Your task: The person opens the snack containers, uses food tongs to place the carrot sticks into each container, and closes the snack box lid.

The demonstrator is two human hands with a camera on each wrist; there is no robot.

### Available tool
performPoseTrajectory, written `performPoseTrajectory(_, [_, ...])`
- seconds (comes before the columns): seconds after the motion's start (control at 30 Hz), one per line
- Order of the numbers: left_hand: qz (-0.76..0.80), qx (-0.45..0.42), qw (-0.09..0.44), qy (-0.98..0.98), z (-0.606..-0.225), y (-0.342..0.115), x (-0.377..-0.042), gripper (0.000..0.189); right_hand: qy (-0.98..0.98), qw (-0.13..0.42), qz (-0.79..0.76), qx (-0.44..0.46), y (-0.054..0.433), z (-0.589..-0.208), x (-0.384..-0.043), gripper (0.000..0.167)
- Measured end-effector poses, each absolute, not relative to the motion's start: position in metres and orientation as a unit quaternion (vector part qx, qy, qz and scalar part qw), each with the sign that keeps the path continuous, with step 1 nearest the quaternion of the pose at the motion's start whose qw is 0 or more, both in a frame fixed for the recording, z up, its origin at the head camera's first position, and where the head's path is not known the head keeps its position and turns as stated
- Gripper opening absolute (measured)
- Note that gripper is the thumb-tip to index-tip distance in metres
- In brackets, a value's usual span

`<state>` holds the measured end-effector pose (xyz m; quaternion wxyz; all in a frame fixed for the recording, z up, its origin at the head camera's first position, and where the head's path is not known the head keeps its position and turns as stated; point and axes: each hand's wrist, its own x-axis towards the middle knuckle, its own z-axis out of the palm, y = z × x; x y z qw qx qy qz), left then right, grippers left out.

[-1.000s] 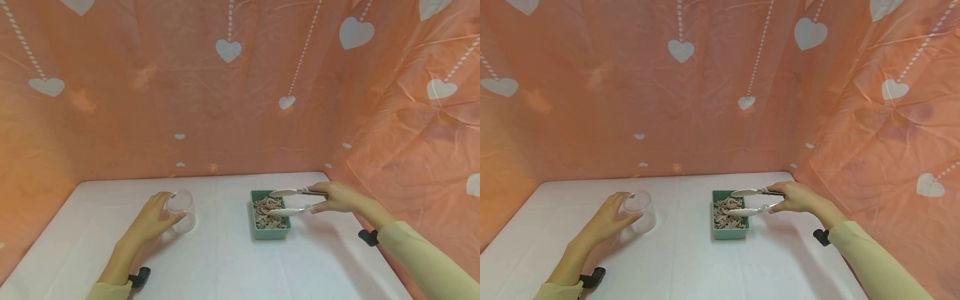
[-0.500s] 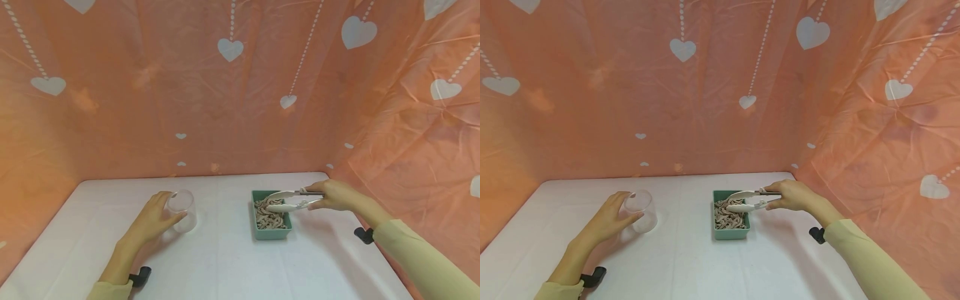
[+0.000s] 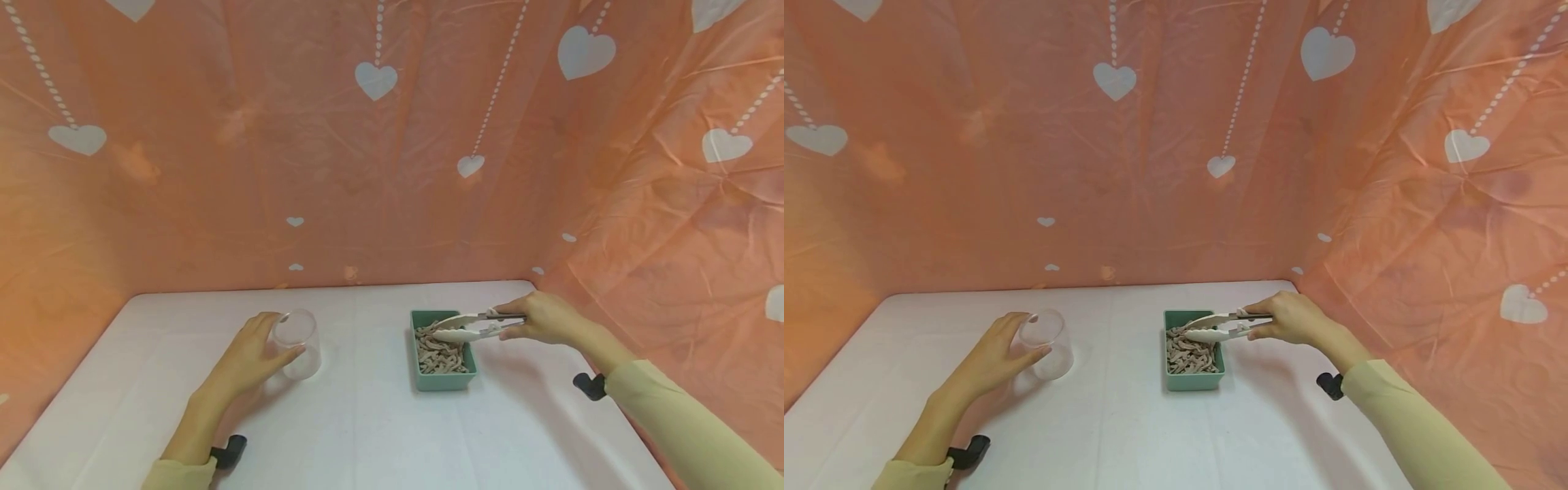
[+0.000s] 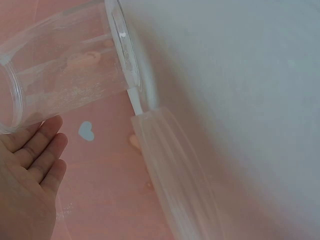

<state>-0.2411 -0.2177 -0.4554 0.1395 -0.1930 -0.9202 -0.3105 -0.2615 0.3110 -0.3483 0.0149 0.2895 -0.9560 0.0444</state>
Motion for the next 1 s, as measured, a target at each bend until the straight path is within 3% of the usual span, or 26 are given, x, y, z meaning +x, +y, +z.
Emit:
performPoseTrajectory(0.17, [-0.308, -0.196, 0.148, -0.919, -0.453, -0.217, -0.24, 0.069, -0.954, 0.046, 0.039, 0.294, 0.313, -0.352, -0.259, 0.05])
performPoseTrajectory(1.0, [-0.315, -0.199, 0.148, -0.916, -0.456, -0.218, -0.242, 0.069, -0.951, 0.098, 0.134, 0.262, 0.324, -0.352, -0.248, 0.05])
